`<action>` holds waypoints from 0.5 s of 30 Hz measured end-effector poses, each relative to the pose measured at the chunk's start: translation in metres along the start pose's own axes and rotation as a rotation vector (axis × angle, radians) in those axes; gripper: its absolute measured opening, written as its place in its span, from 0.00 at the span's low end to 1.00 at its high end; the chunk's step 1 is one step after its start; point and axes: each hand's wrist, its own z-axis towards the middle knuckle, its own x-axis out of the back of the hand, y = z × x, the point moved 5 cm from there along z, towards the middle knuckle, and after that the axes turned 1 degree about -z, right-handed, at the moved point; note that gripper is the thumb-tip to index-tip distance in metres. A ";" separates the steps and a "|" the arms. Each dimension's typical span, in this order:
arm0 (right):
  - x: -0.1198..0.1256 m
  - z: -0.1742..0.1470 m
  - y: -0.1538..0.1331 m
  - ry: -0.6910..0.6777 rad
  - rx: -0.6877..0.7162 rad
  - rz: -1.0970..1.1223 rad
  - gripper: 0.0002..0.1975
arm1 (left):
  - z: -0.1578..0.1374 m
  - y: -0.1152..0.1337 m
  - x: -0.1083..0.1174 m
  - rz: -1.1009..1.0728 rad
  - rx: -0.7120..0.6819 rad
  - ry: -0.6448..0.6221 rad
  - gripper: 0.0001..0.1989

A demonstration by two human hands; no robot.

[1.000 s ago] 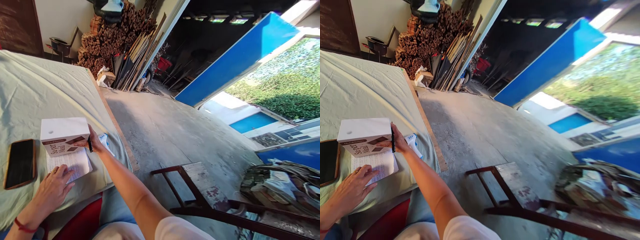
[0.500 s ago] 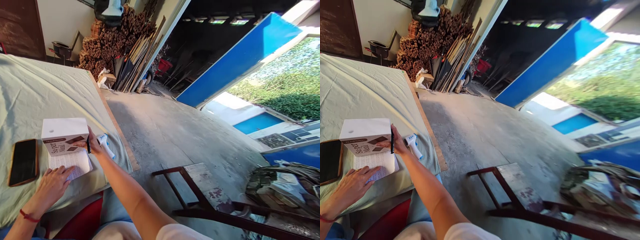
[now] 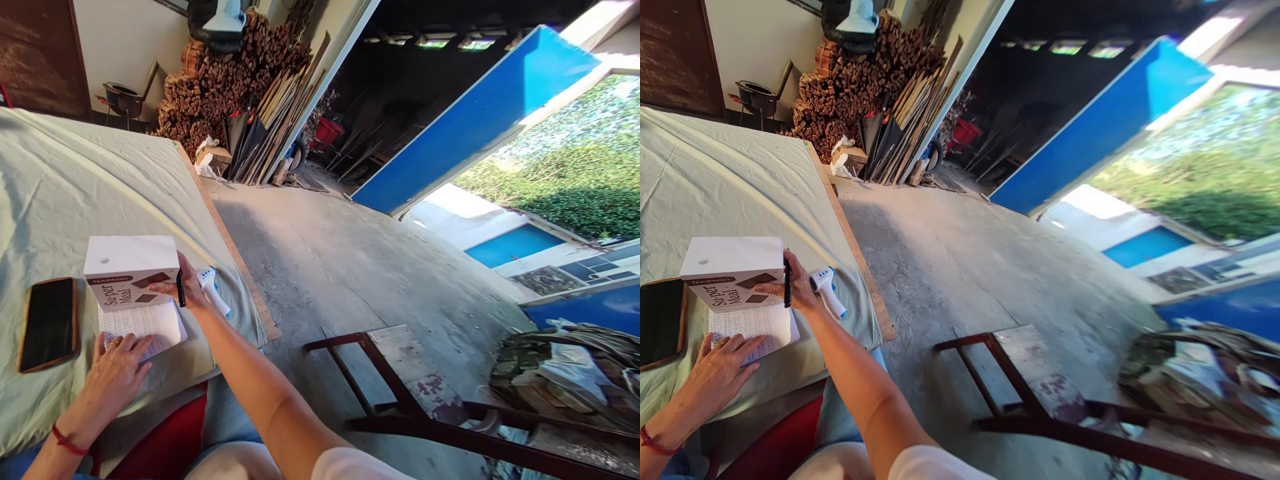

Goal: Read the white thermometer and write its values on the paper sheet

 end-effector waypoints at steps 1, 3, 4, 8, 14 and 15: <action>0.001 -0.001 -0.001 0.005 0.006 0.016 0.41 | 0.000 0.000 0.000 -0.002 -0.006 0.009 0.21; 0.002 -0.002 -0.005 0.009 0.020 0.027 0.38 | -0.001 0.000 0.000 -0.008 -0.011 0.035 0.20; 0.002 -0.002 -0.007 0.009 0.028 0.028 0.37 | -0.001 0.000 0.000 -0.013 -0.010 0.053 0.20; 0.003 -0.003 -0.009 0.008 0.015 0.010 0.35 | -0.001 0.001 0.000 -0.034 -0.010 0.098 0.19; 0.002 0.000 -0.006 -0.025 -0.001 -0.009 0.39 | 0.000 0.002 0.000 -0.045 -0.028 0.111 0.19; 0.002 0.000 -0.006 -0.029 0.007 -0.007 0.39 | 0.000 0.001 0.000 -0.038 -0.025 0.111 0.19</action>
